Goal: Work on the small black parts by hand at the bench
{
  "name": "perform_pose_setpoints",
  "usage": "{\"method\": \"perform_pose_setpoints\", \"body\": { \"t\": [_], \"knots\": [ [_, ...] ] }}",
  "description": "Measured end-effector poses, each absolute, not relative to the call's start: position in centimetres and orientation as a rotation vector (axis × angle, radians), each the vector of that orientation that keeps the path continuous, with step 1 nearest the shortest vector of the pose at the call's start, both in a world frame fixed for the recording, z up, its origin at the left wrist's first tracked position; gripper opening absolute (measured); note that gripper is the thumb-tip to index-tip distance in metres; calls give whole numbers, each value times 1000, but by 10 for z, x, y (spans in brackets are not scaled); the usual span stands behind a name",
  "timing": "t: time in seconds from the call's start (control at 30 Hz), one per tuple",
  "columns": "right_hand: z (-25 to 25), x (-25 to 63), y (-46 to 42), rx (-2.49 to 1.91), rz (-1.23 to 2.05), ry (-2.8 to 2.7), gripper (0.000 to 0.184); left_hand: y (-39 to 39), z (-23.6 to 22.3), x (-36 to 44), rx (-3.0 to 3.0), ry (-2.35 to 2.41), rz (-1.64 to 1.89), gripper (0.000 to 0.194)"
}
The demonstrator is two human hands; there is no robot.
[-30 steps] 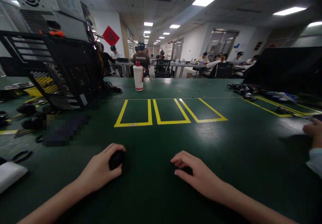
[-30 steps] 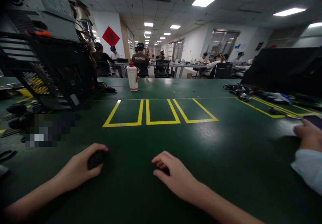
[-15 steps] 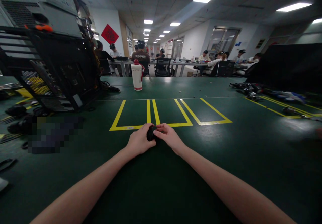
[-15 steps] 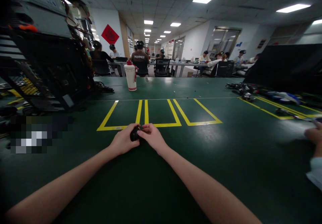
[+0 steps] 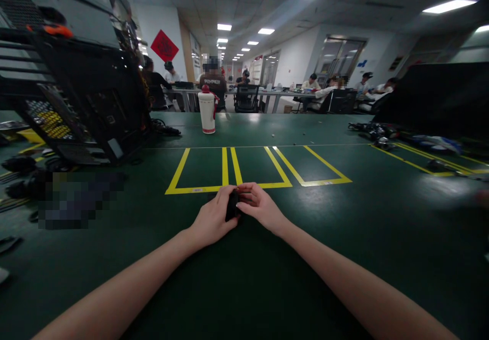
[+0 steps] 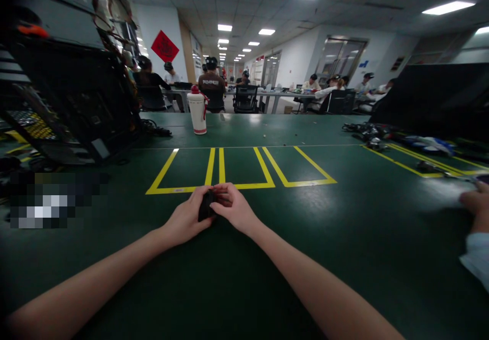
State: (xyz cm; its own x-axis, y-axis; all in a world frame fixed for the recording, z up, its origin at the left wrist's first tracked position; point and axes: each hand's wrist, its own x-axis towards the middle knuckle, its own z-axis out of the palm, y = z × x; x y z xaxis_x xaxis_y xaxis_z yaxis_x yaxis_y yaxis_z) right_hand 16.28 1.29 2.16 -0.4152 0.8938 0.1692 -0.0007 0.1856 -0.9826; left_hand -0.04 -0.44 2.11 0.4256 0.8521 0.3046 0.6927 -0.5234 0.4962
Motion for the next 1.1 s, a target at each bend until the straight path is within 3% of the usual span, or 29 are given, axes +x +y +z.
{"method": "perform_pose_setpoints", "body": {
  "t": [0.47,0.67,0.87,1.1],
  "knots": [
    [14,157,11,-864,1320,-1580,29,2,18,-5,2467,1340,713,56],
    [12,154,12,-864,1377,-1479,17,2,18,-5,2493,1344,717,57],
    [8,154,18,-895,1450,-1437,31,2,16,-4,2499,1341,739,55],
    [11,158,14,-846,1469,-1508,30,1,17,-5,2477,1352,725,56]
  ]
}}
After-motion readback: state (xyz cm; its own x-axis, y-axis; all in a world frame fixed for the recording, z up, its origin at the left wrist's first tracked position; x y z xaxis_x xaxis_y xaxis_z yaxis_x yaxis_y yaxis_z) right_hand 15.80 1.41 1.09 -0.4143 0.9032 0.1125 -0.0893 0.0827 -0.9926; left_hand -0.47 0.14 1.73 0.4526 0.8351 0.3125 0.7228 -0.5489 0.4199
